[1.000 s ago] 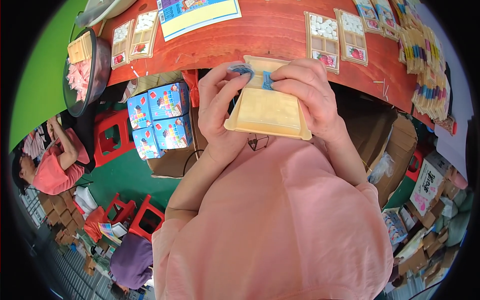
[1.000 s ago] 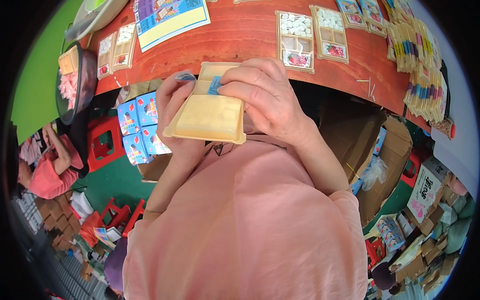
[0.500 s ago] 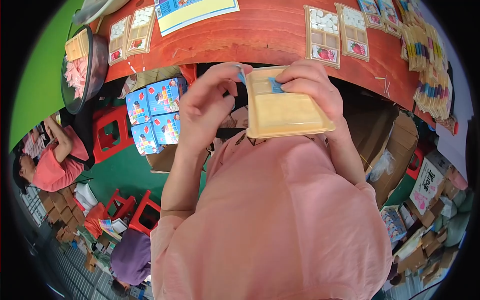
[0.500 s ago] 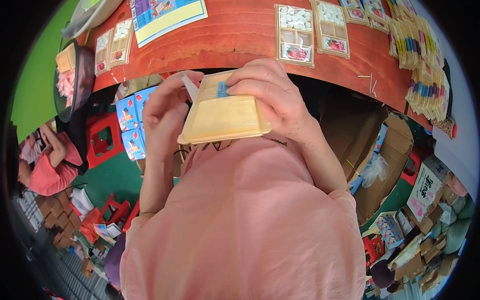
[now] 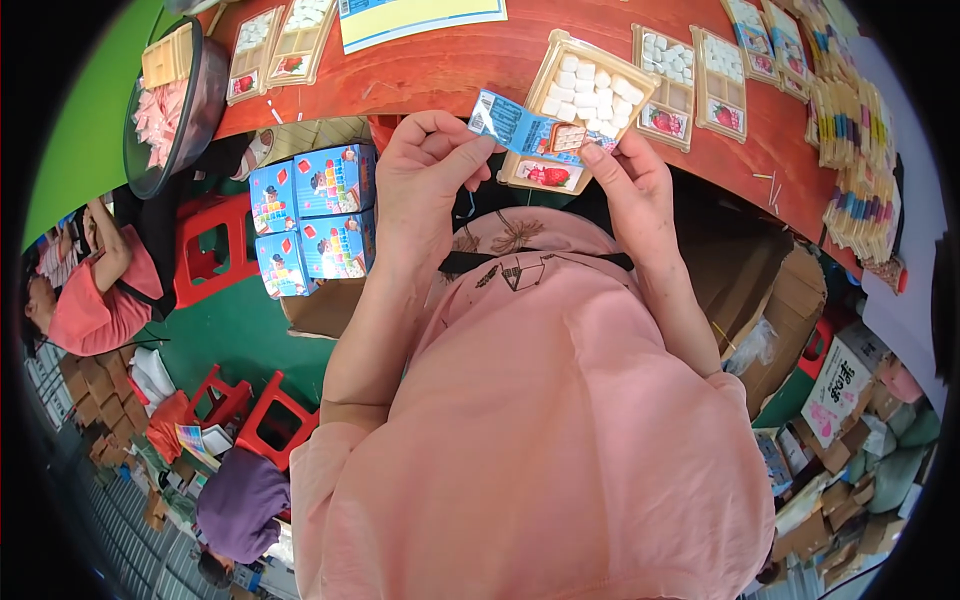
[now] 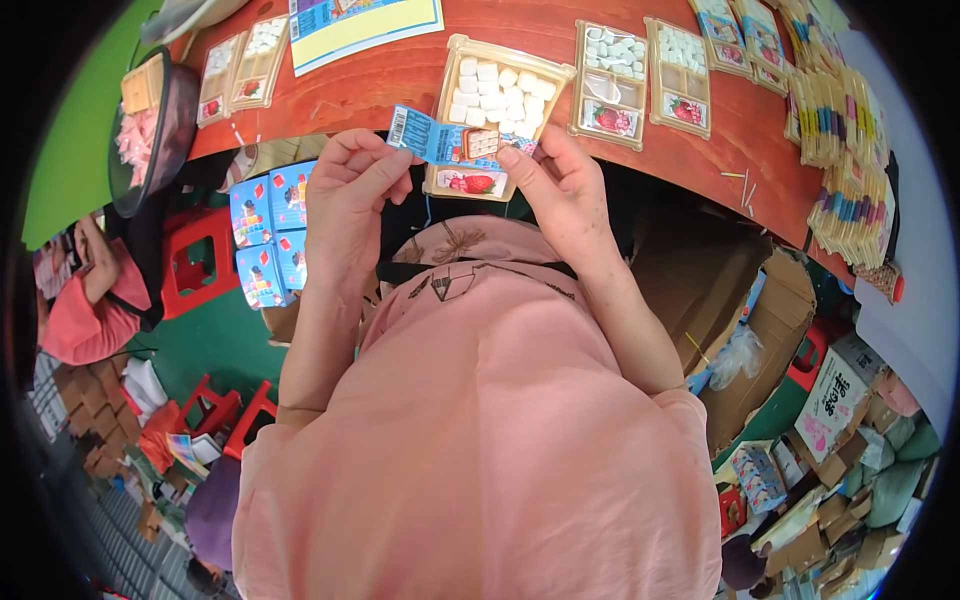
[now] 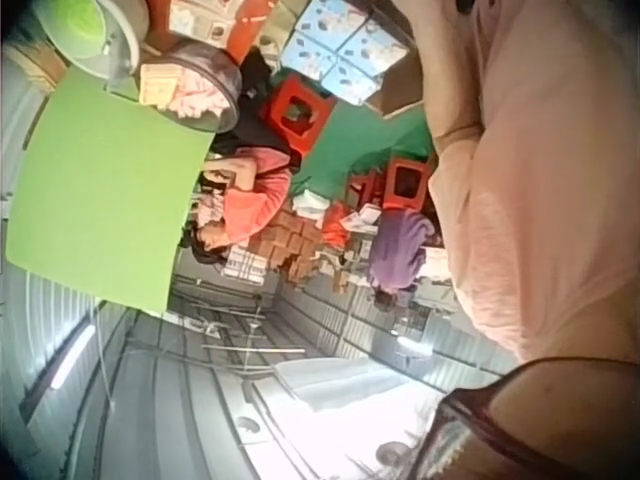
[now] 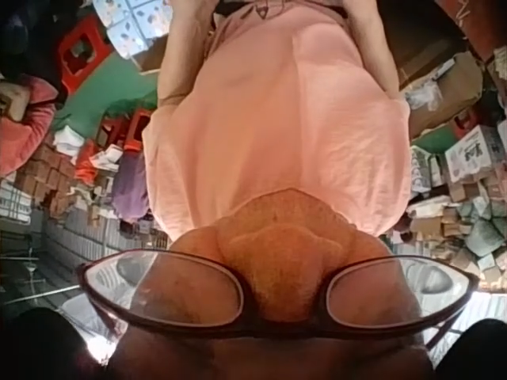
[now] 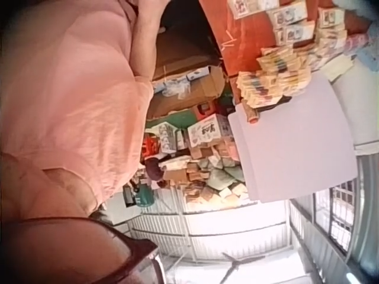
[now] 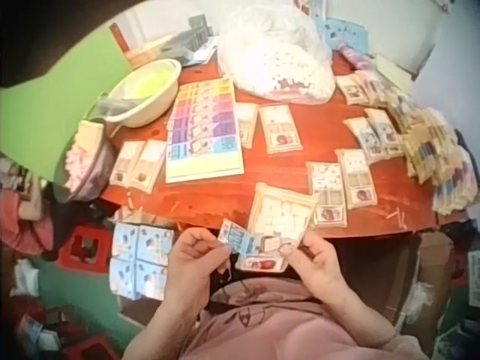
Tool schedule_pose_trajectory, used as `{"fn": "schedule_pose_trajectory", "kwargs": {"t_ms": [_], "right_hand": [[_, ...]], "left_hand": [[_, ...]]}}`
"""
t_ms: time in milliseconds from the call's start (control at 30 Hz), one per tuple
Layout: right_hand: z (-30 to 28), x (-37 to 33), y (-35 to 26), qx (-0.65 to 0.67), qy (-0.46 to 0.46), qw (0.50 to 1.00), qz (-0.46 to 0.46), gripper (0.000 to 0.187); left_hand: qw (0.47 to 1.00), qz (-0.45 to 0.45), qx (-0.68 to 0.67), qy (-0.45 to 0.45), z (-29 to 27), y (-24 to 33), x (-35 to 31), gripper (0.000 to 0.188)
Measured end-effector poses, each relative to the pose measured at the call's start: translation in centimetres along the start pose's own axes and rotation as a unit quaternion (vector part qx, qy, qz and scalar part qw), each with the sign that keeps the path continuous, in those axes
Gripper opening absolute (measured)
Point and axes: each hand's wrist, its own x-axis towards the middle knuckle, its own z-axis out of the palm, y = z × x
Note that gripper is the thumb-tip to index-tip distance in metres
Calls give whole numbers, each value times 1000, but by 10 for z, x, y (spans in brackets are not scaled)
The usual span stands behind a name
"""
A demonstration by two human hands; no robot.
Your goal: Peeling stickers from a large sheet and applying them to individual plastic containers filled with white items.
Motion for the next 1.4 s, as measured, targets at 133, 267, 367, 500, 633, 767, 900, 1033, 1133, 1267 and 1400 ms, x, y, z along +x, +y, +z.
{"fn": "schedule_pose_trajectory", "kwargs": {"t_ms": [133,267,367,500,633,767,900,1033,1133,1267,1400], "right_hand": [[7,-7,-5,-57,-21,995,-82,29],[-4,3,-21,-266,-128,898,-325,22],[-5,6,-22,-312,-143,844,-413,24],[-1,3,-31,-326,-153,813,-457,28],[-4,3,-23,-335,-164,793,-482,34],[-5,0,-22,-334,-131,803,-476,34],[-7,3,-27,-333,-140,793,-490,37],[-11,6,-25,-261,-125,860,-421,36],[-22,6,-30,-256,-149,907,-300,33],[-25,4,-19,-180,-109,957,-199,42],[-9,9,-22,-123,63,983,-119,67]], "left_hand": [[999,46,22,10,6,-11,-1,11],[966,216,143,-19,12,-12,-6,13],[898,345,254,-100,2,-3,-6,15],[822,417,324,-213,-2,11,-5,14],[837,357,331,-251,-4,11,-11,21],[834,327,388,-218,6,18,-24,31],[788,415,397,-223,10,14,-14,32],[788,429,378,-231,29,23,-10,36],[836,325,375,-234,37,19,-6,34],[864,237,361,-259,49,13,11,26],[952,115,228,-171,60,-14,33,27]]}}
